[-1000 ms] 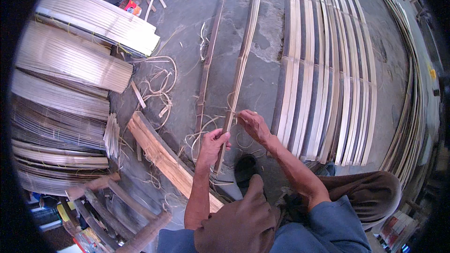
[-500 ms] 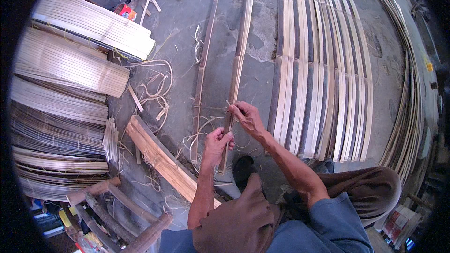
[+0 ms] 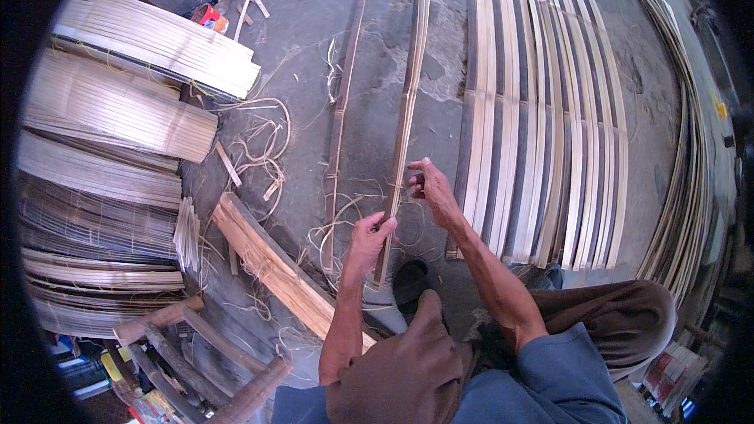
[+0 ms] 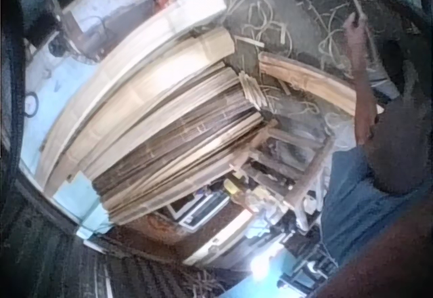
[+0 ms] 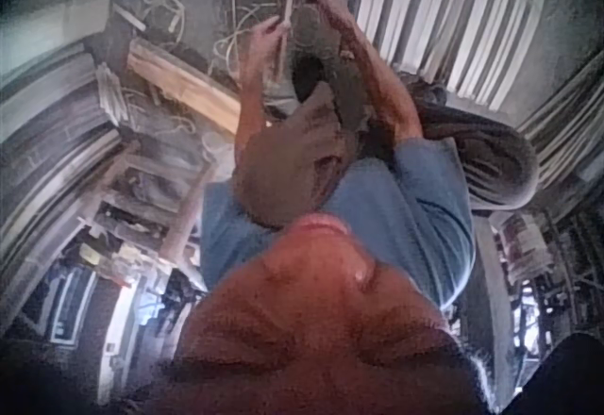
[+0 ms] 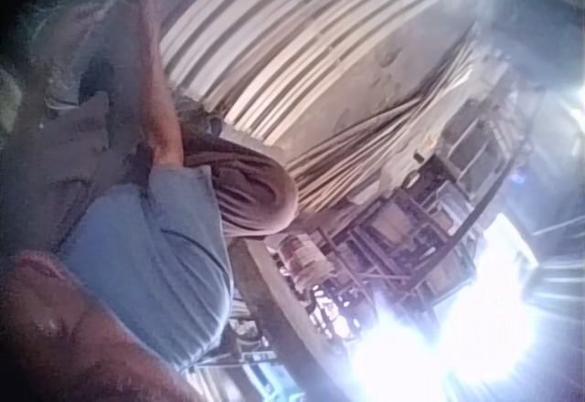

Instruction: The person repeatedly picks up long thin wooden strips from a pile on the floor, inspects them by bending and turning, and places them back into the pile. The person handles the strips one at a time without using tools.

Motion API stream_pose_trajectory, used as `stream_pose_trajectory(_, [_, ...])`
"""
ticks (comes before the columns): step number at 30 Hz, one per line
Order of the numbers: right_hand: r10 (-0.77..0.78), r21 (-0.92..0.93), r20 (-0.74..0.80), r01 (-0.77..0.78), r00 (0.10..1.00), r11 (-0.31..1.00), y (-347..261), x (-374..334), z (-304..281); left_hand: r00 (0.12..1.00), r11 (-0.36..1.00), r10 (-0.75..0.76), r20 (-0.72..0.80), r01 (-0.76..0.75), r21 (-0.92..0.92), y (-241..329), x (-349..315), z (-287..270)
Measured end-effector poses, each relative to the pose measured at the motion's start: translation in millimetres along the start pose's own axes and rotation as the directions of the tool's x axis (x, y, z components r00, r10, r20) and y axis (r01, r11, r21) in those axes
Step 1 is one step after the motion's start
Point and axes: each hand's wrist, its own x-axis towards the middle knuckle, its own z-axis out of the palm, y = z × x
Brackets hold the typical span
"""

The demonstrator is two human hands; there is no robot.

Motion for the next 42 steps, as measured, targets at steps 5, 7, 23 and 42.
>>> stream_pose_trajectory(5, [0.021, -0.107, 0.256, 0.007, 0.966, 0.994, 14, 14, -16, 0.995, 0.955, -0.084, 0.051, 0.065, 0.289, -2, -6, 0])
stream_pose_trajectory(7, [0.03, -0.082, 0.321, -0.004, 0.946, 0.997, 19, 12, -12, 0.99, 0.923, -0.133, 0.046, 0.107, 0.369, -8, -4, -11])
stream_pose_trajectory(23, [0.241, 0.004, 0.34, -0.258, 0.909, 0.966, 60, -12, -6, 0.989, 0.783, 0.117, 0.092, -0.149, 0.604, 61, 144, -4])
stream_pose_trajectory(42, [-0.011, 0.021, 0.317, 0.005, 0.948, 1.0, 70, -7, 2, 0.95, 0.603, 0.313, -0.007, -0.192, 0.774, 67, 142, 2])
